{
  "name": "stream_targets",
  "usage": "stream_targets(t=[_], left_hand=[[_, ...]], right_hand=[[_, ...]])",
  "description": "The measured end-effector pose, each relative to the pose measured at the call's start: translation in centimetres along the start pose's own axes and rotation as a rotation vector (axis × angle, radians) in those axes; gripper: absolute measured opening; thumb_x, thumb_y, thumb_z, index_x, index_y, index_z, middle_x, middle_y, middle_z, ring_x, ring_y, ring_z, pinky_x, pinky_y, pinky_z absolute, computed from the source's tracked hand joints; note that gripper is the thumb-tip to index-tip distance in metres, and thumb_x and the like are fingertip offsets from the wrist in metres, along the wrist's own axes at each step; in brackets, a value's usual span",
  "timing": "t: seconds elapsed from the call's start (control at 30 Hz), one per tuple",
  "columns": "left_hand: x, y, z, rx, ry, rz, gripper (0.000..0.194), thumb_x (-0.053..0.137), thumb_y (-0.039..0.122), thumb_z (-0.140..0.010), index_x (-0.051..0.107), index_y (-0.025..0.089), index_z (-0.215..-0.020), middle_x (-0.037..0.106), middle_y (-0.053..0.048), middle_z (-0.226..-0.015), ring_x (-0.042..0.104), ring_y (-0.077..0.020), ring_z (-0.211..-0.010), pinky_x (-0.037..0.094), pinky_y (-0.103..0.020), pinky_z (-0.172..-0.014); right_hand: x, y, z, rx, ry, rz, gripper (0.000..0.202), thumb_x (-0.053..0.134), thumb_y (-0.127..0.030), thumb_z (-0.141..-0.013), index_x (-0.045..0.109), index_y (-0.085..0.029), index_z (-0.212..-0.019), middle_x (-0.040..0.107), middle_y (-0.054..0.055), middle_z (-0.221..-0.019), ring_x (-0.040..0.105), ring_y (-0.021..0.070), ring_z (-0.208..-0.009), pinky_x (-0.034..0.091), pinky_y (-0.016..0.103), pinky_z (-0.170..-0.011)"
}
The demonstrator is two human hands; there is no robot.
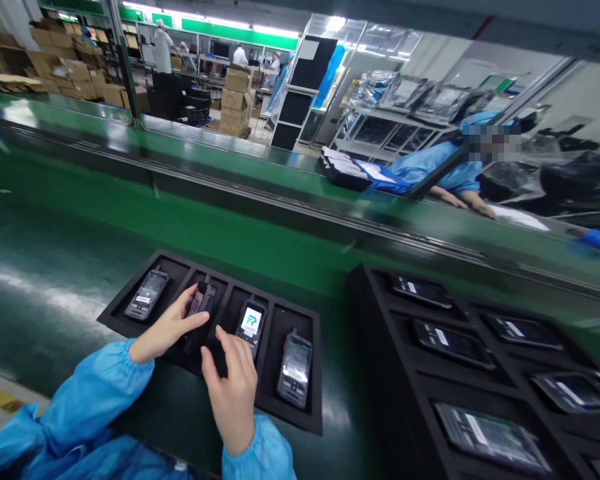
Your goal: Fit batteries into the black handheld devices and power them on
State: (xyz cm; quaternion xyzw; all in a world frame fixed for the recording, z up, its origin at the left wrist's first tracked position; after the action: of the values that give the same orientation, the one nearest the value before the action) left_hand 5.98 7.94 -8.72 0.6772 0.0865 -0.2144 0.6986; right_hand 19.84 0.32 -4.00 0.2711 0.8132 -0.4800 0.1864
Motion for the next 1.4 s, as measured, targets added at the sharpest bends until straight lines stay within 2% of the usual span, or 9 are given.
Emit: stream_targets(t=[0.17,0.23,0.57,0.77,0.87,1.0,1.13,1.27,1.4], left_hand=[[1.5,0.1,2.5,-0.111,0.038,0.731,0.06,0.062,0.043,-0.082,0.041,0.017,-0.132,0.057,-0.01,-0.123,0.049,-0.025,-0.121,0.038,-0.036,-0.103],[1.8,-0.5,2.8,-0.17,0.053,0.862,0.061,0.068,0.042,-0.078,0.045,0.017,-0.129,0.057,-0.009,-0.122,0.048,-0.0248,-0.12,0.036,-0.035,-0.104],[2.5,-1.2,3.5,-0.247,-0.044,0.933,0.054,0.067,0.038,-0.081,0.048,0.022,-0.129,0.055,-0.006,-0.13,0.048,-0.0229,-0.123,0.037,-0.033,-0.104],[2.2,-1.4,3.6,-0.248,0.014,0.94,0.058,0.071,0.038,-0.078,0.05,0.025,-0.13,0.052,-0.004,-0.136,0.043,-0.0237,-0.129,0.035,-0.033,-0.108],[2.0,-1.6,3.8,-0.254,0.053,0.973,0.066,0.072,0.041,-0.076,0.047,0.023,-0.134,0.048,-0.007,-0.14,0.039,-0.0271,-0.133,0.032,-0.036,-0.112],[1.7,-1.6,3.9,-0.228,0.096,0.947,0.089,0.074,0.046,-0.073,0.028,0.023,-0.145,0.04,-0.01,-0.147,0.038,-0.0278,-0.134,0.03,-0.037,-0.114],[1.8,-1.8,3.8,-0.199,0.042,0.911,0.091,0.07,0.047,-0.077,0.019,0.023,-0.148,0.042,-0.011,-0.145,0.042,-0.0259,-0.131,0.035,-0.034,-0.111],[2.0,-1.9,3.9,-0.136,-0.093,0.88,0.087,0.068,0.042,-0.079,0.017,0.025,-0.148,0.046,-0.012,-0.141,0.055,-0.028,-0.114,0.05,-0.036,-0.09],[2.2,-1.7,4.2,-0.102,-0.191,0.834,0.099,0.072,0.041,-0.076,0.007,0.026,-0.149,0.046,-0.015,-0.138,0.06,-0.0253,-0.098,0.051,-0.033,-0.075]], right_hand=[[0.4,-1.9,0.2,-0.038,0.042,-0.181,0.019,0.064,-0.019,-0.085,0.062,-0.023,-0.103,0.063,0.003,-0.092,0.062,0.0167,-0.086,0.053,0.028,-0.078],[1.0,-1.6,0.3,-0.012,0.017,-0.226,0.016,0.06,-0.016,-0.086,0.063,-0.023,-0.1,0.062,0.002,-0.091,0.062,0.0159,-0.084,0.053,0.027,-0.075],[1.0,-0.5,0.6,0.0,0.105,-0.243,0.021,0.059,-0.015,-0.085,0.066,-0.028,-0.101,0.064,0.003,-0.094,0.062,0.0203,-0.088,0.055,0.034,-0.078],[1.8,-0.7,1.3,-0.041,0.008,-0.177,0.041,0.053,-0.013,-0.086,0.061,-0.035,-0.12,0.063,0.004,-0.11,0.06,0.0234,-0.102,0.054,0.04,-0.088],[2.6,1.1,1.4,0.16,-0.044,-0.326,0.042,0.056,-0.023,-0.087,0.055,-0.035,-0.127,0.059,0.005,-0.123,0.06,0.0242,-0.109,0.055,0.038,-0.091],[5.6,2.7,2.2,0.476,-0.218,-0.757,0.046,0.059,-0.038,-0.087,0.05,-0.035,-0.132,0.047,0.003,-0.142,0.049,0.0261,-0.126,0.048,0.04,-0.102],[6.7,2.4,2.3,0.569,-0.275,-1.006,0.052,0.065,-0.039,-0.083,0.047,-0.038,-0.132,0.045,-0.003,-0.143,0.036,0.0255,-0.135,0.031,0.049,-0.112],[6.3,2.7,2.2,0.603,-0.237,-1.058,0.052,0.07,-0.037,-0.08,0.052,-0.036,-0.129,0.047,-0.002,-0.141,0.039,0.0271,-0.133,0.032,0.052,-0.111],[6.3,3.0,2.5,0.603,-0.25,-1.012,0.055,0.068,-0.04,-0.08,0.05,-0.035,-0.131,0.048,0.0,-0.141,0.041,0.027,-0.132,0.036,0.05,-0.109]])
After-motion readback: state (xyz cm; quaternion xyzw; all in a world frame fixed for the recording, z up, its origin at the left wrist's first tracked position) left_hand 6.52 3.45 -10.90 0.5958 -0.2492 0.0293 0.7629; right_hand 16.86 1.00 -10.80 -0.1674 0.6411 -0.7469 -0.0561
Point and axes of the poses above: each hand's wrist, its own z-axis away from the middle knuckle, its own x-axis out of the palm, y = z × x, the point moved 9 cm from there along -z, towards the middle knuckle
